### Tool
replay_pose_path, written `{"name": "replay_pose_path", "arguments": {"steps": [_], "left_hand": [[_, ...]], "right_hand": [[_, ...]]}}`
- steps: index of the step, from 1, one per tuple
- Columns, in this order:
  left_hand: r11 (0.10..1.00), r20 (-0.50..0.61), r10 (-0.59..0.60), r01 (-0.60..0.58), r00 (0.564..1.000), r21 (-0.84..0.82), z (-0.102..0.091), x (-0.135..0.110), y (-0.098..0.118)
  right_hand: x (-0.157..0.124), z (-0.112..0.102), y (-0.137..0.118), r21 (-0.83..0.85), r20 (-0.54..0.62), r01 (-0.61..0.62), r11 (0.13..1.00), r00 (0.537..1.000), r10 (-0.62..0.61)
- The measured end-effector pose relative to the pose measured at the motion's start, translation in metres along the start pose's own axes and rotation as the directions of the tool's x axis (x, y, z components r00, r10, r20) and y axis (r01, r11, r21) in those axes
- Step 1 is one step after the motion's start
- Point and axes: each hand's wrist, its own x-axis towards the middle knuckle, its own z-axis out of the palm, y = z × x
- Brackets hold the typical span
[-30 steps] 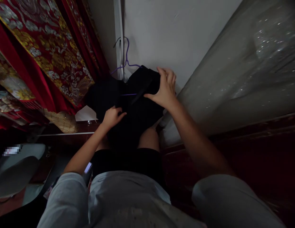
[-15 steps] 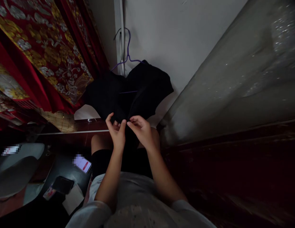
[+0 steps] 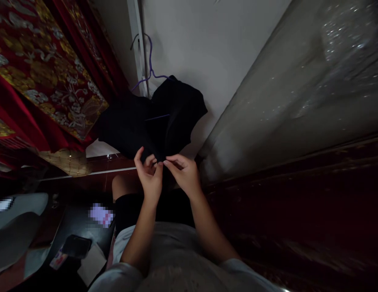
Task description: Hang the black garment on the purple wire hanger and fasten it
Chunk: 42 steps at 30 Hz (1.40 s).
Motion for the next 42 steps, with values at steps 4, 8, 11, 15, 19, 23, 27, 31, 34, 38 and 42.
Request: {"name": "replay_pose_path", "arguments": {"steps": [4,8,11,15,19,23,27,31,34,38,42], "left_hand": [[0.999,-0.033,0.004,-0.003,0.999,0.047,-0.008,0.003,-0.001],[0.99,-0.05,0.017,-0.01,0.999,0.138,-0.018,0.005,0.001],[0.989,-0.056,0.013,-0.004,0.998,0.149,-0.022,0.006,0.002],[0.992,-0.057,0.004,0.003,0.998,0.126,-0.023,0.005,0.002],[0.992,-0.064,0.005,0.002,0.998,0.123,-0.026,0.004,0.002],[0.985,-0.018,0.003,0.0,1.0,0.17,-0.031,0.006,0.001],[0.961,0.156,-0.059,0.014,0.986,0.277,-0.032,0.006,-0.003],[0.952,0.128,-0.076,0.034,0.989,0.305,-0.032,0.006,-0.007],[0.949,0.155,-0.092,0.04,0.984,0.314,-0.032,0.011,-0.008],[0.926,0.192,-0.098,0.019,0.976,0.376,-0.03,0.017,-0.009],[0.798,0.278,-0.176,-0.029,0.944,0.602,-0.028,0.016,-0.01]], "right_hand": [[-0.002,0.0,0.001,0.009,0.058,-0.049,0.999,0.997,0.048],[-0.007,0.008,0.006,0.006,0.005,-0.034,0.999,0.999,0.034],[-0.01,0.014,0.01,0.028,-0.004,-0.019,0.999,1.0,0.019],[-0.01,0.019,0.011,0.066,-0.039,-0.014,0.998,0.999,0.017],[-0.01,0.024,0.008,0.117,-0.087,0.01,0.993,0.996,0.0],[-0.01,0.023,0.007,0.107,-0.054,0.02,0.994,0.998,-0.014],[-0.008,0.018,0.009,0.081,-0.007,0.049,0.995,0.999,-0.049],[-0.006,0.017,0.013,0.032,0.038,0.082,0.996,0.996,-0.083],[0.005,0.02,0.016,-0.071,0.058,0.146,0.987,0.988,-0.142],[0.055,0.025,0.013,-0.226,-0.008,0.303,0.926,0.95,-0.313],[0.134,0.03,-0.009,-0.315,-0.016,0.443,0.839,0.882,-0.472]]}}
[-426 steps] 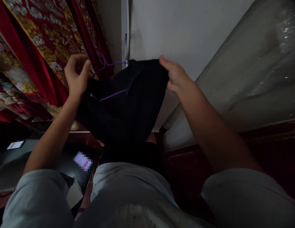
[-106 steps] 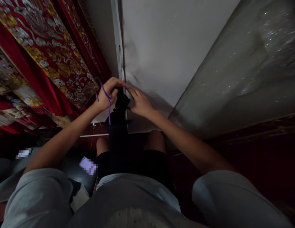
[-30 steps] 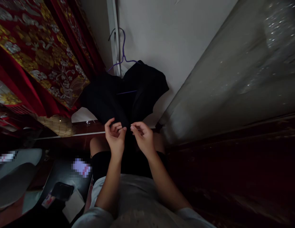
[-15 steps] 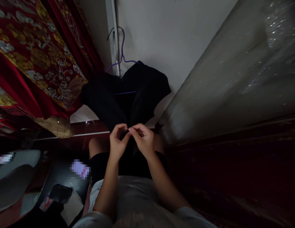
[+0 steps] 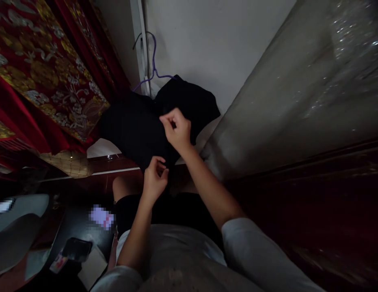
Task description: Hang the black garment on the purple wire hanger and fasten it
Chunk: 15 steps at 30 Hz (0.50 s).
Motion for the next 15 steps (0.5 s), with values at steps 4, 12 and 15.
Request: {"name": "replay_pose_path", "arguments": {"steps": [4,12,15], "left_hand": [[0.961,0.092,0.031,-0.055,0.995,0.271,-0.002,-0.001,0.002],[0.878,0.089,0.422,-0.431,0.902,0.209,-0.034,0.076,0.038],[0.764,0.048,0.621,-0.618,0.782,0.186,-0.047,0.127,0.061]], "right_hand": [[0.058,0.008,0.002,-0.075,-0.013,0.125,0.989,0.992,-0.126],[0.048,-0.009,-0.001,-0.128,0.076,0.243,0.961,0.969,-0.235],[0.045,-0.019,-0.004,-0.142,0.116,0.252,0.957,0.965,-0.237]]}}
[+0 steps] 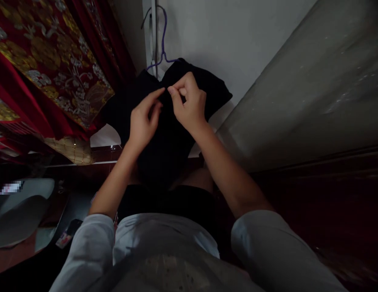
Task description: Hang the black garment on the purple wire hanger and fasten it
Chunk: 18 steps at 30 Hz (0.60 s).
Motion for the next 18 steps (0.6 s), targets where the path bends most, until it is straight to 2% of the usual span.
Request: {"name": "replay_pose_path", "arguments": {"steps": [2,5,12,15,18], "left_hand": [[0.998,0.046,0.062,-0.063,0.997,0.027,-0.005,0.027,-0.007],[0.999,0.083,0.024,-0.028,0.996,0.046,-0.005,0.047,-0.011],[0.992,0.008,-0.128,0.128,0.992,0.018,0.011,0.043,-0.02],[0.992,-0.015,-0.129,0.129,0.992,0.011,0.013,0.044,-0.02],[0.994,-0.038,-0.108,0.108,0.993,-0.011,0.01,0.046,-0.015]], "right_hand": [[0.001,-0.004,-0.001,-0.008,0.026,0.016,1.0,1.0,-0.016],[0.001,-0.005,0.005,-0.023,0.063,0.044,0.999,0.997,-0.042],[-0.011,0.014,0.045,-0.084,0.136,0.128,0.988,0.984,-0.116],[-0.007,0.02,0.053,-0.113,0.153,0.17,0.979,0.976,-0.152],[-0.002,0.02,0.051,-0.13,0.104,0.195,0.972,0.978,-0.182]]}}
